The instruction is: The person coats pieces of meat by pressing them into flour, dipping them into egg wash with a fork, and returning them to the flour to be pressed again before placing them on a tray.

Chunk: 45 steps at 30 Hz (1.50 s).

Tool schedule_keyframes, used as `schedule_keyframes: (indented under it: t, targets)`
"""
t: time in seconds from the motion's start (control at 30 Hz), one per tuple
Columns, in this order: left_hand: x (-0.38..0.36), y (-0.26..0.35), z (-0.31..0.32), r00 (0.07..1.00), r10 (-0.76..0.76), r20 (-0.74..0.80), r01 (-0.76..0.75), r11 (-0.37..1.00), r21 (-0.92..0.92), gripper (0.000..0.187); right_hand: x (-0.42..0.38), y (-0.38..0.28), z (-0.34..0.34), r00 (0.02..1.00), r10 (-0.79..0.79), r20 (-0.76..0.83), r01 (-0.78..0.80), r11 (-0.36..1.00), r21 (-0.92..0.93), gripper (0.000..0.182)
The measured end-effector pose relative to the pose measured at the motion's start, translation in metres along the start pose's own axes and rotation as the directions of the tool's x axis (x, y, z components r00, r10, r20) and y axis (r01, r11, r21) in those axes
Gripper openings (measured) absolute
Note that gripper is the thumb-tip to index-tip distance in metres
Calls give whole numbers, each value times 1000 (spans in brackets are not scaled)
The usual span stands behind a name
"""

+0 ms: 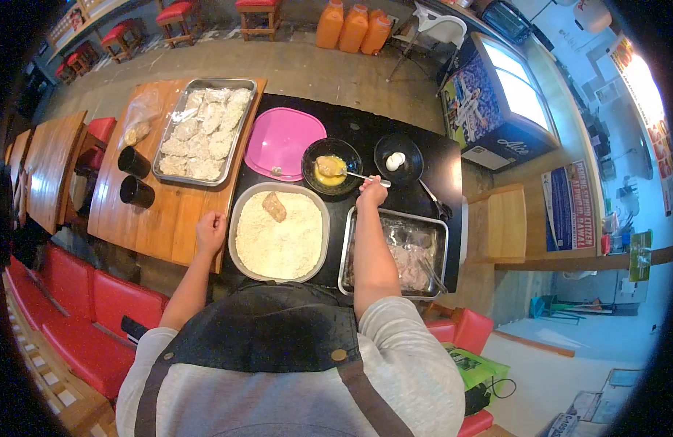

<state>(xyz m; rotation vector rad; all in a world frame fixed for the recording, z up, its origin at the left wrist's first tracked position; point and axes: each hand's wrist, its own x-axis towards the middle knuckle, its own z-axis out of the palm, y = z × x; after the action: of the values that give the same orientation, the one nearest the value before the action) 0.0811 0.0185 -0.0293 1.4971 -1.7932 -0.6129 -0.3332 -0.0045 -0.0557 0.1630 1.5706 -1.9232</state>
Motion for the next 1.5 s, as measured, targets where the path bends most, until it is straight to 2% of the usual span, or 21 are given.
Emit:
schedule_keyframes:
  t: [0.07, 0.17, 0.33, 0.47, 0.53, 0.6, 0.67, 0.7, 0.73, 0.77, 0.8, 1.0, 1.07, 1.13, 1.2, 1.27, 1.33, 1.37, 1.43, 1.5]
  targets:
    - [0, -1, 0, 1000, 17, -12, -17, 1000, -1, 7, 1, -8, -1, 1000, -20, 3, 20, 999, 25, 22]
    - [-1, 0, 1, 1000, 8, -5, -8, 1000, -31, 8, -9, -30, 5, 990, -138, 4, 138, 988, 68, 22]
    - [-1, 4, -1, 1000, 28, -11, -27, 999, 29, 9, -25, -74, 13, 951, -289, 112, 274, 952, 136, 25]
    - [-2, 5, -2, 1000, -10, 17, 10, 1000, 13, 10, -42, -108, 20, 914, -351, 202, 296, 920, 259, 23]
    - [-2, 2, 2, 999, 19, -30, -20, 999, -35, 14, -40, -112, 18, 911, -351, 216, 284, 914, 288, 23]
    - [-2, 2, 2, 999, 12, -34, -14, 998, -56, 13, -40, -108, 18, 934, -284, 218, 217, 933, 286, 24]
    - [-1, 4, 0, 999, 7, -41, -10, 997, -74, 13, -23, -76, 10, 959, -196, 205, 148, 962, 229, 23]
    - [-1, 5, -1, 999, 4, -33, -6, 998, -66, 13, -23, -59, 11, 990, -95, 100, 72, 974, 213, 23]
    - [-1, 5, -1, 1000, 2, -24, -3, 998, -58, 13, -10, -36, 1, 994, -30, 108, 9, 983, 186, 23]
    - [-1, 6, -1, 1000, 5, -27, -7, 998, -57, 13, -8, -25, -6, 998, 63, 30, -68, 982, 175, 23]
    - [-2, 5, -1, 999, 17, -35, -18, 999, -48, 12, -8, -19, -10, 995, 89, 44, -97, 973, 209, 25]
    - [-2, -4, 4, 997, 60, -39, -60, 998, -8, 12, 4, -19, -27, 996, 52, 69, -72, 941, 332, 27]
    - [-1, -6, 5, 996, 71, -45, -71, 997, 12, 12, 10, -14, -31, 1000, 19, -3, -19, 993, 117, 27]
    - [0, -5, 2, 997, 69, -28, -68, 998, 15, 12, 9, -15, -31, 1000, 5, -2, -5, 998, 62, 26]
    - [-1, -2, 2, 999, 44, -27, -43, 999, 18, 12, 9, -17, -32, 999, 39, 16, -42, 960, 277, 27]
    - [-2, 1, 2, 1000, 22, -18, -21, 1000, 20, 12, 10, -17, -34, 1000, 26, 4, -27, 963, 268, 27]
    - [-1, 1, 0, 1000, -4, -3, 4, 1000, 7, 11, 9, -16, -34, 1000, 25, -18, -22, 987, 159, 27]
    - [0, 1, -1, 1000, -6, -8, 6, 1000, 11, 11, 8, -16, -33, 1000, 29, -13, -26, 987, 158, 27]
    - [-1, 1, -1, 999, 41, -13, -40, 999, 29, 11, 7, -20, -36, 996, 78, 35, -85, 946, 313, 26]
    - [-1, 1, 0, 997, 71, -39, -70, 997, 21, 12, 7, -20, -37, 998, 54, 22, -58, 969, 241, 26]
